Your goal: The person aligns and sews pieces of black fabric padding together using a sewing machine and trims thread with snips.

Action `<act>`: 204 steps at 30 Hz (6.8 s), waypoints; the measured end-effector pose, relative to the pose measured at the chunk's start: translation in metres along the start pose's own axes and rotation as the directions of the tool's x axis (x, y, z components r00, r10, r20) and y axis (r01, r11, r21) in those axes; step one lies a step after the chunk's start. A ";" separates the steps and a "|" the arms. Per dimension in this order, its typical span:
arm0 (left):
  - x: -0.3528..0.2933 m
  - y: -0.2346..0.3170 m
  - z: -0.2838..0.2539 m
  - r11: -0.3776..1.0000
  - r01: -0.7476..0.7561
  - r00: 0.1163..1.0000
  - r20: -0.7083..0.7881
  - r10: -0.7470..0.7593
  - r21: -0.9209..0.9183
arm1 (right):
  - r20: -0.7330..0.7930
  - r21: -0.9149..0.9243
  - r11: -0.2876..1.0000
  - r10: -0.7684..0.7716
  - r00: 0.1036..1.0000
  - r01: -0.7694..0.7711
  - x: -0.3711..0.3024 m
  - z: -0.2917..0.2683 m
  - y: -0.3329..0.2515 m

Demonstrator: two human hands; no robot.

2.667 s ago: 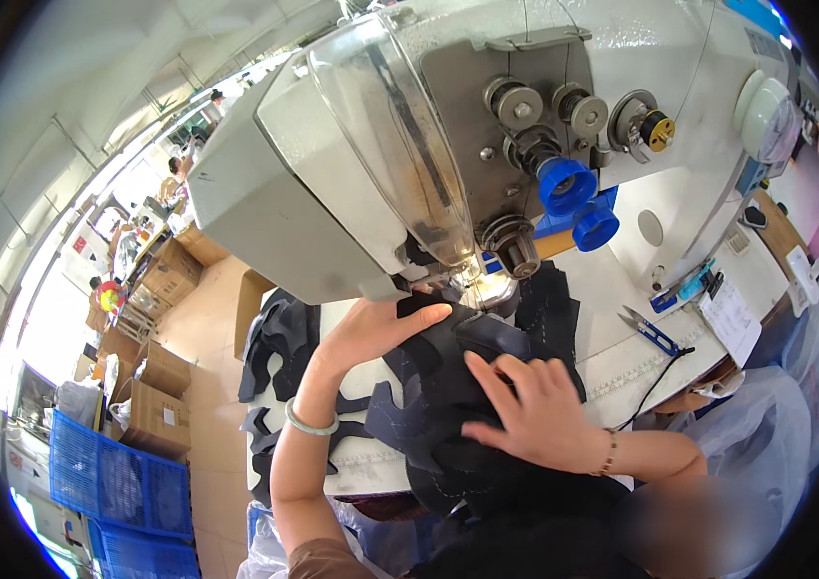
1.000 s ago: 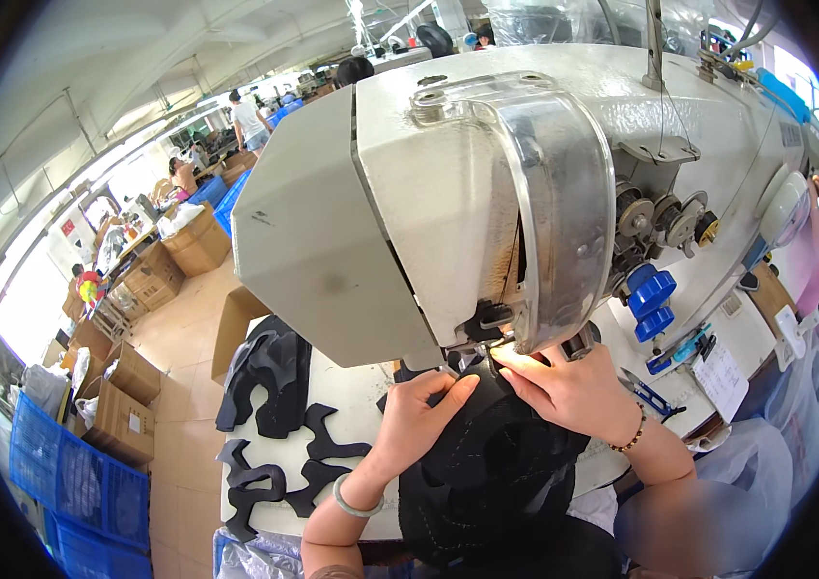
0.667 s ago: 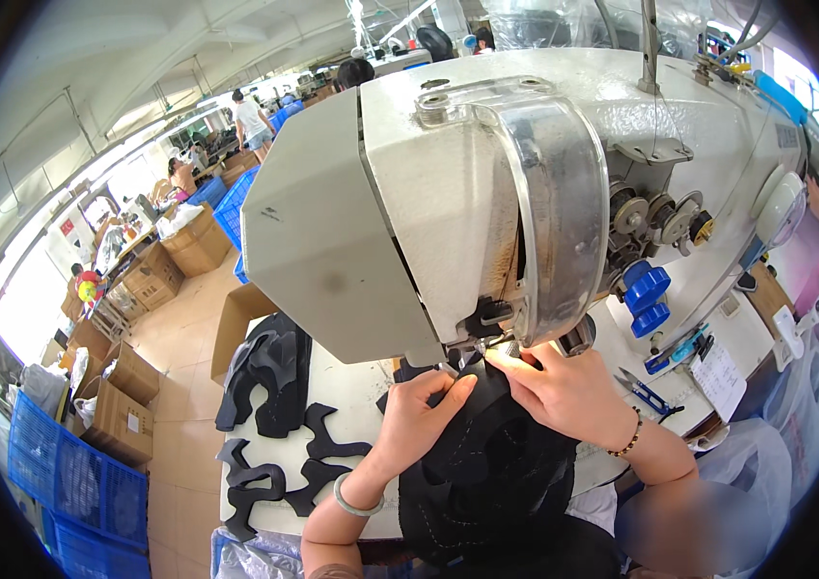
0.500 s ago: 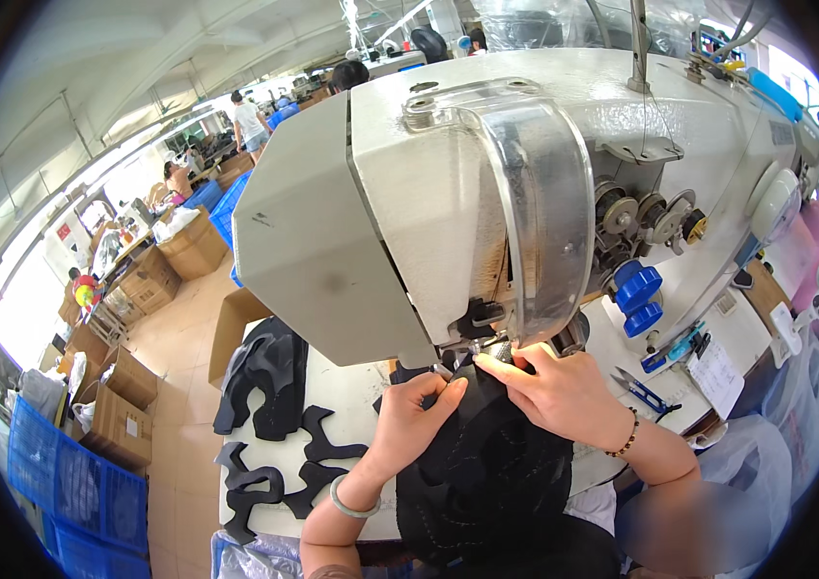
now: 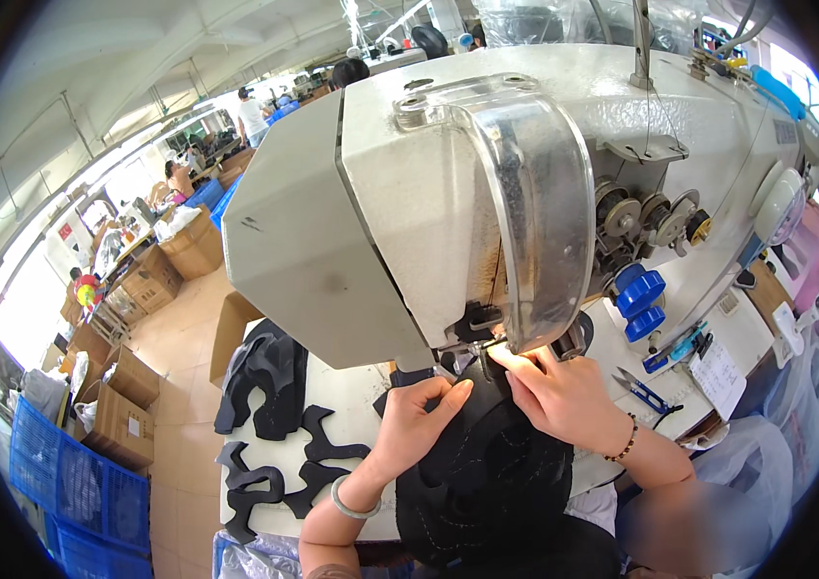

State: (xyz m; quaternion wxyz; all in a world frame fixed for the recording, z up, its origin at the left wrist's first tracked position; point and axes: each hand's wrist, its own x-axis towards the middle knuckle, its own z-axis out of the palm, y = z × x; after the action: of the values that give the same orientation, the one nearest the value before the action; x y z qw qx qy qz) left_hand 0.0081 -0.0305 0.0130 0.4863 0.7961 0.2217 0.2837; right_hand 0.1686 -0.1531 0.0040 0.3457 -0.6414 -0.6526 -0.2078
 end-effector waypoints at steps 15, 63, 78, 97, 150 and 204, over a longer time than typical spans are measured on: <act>-0.002 -0.002 -0.007 0.999 0.039 0.998 -0.042 -0.040 -0.022 | 0.165 -0.114 0.989 -0.070 0.984 0.090 0.007 -0.002 -0.005; 0.001 0.001 0.000 0.997 0.024 0.998 -0.056 -0.020 0.071 | 0.049 -0.027 0.999 -0.045 0.998 0.046 -0.006 0.000 0.009; 0.010 0.007 0.008 0.862 -0.064 0.947 -0.241 0.212 0.504 | 0.134 -0.120 0.985 -0.111 0.985 0.127 -0.009 -0.013 0.010; -0.021 0.021 0.013 0.912 -0.161 0.966 -0.127 0.223 0.378 | -0.025 -0.028 0.939 -0.342 0.939 0.342 -0.024 -0.013 0.016; 0.004 0.000 0.011 0.920 -0.235 0.949 -0.130 0.287 0.314 | -0.136 -0.091 0.951 -0.305 0.943 0.294 -0.020 0.007 0.025; -0.003 -0.007 0.019 0.952 -0.121 0.973 -0.156 0.170 0.282 | -0.127 -0.011 0.979 -0.205 0.971 0.205 -0.033 0.017 0.035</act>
State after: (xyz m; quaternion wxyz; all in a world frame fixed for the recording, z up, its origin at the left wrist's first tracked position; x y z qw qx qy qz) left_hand 0.0178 -0.0417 -0.0005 0.3287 0.8406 0.2416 0.3563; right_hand 0.1975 -0.1606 -0.0374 0.3639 -0.5557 -0.6922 -0.2820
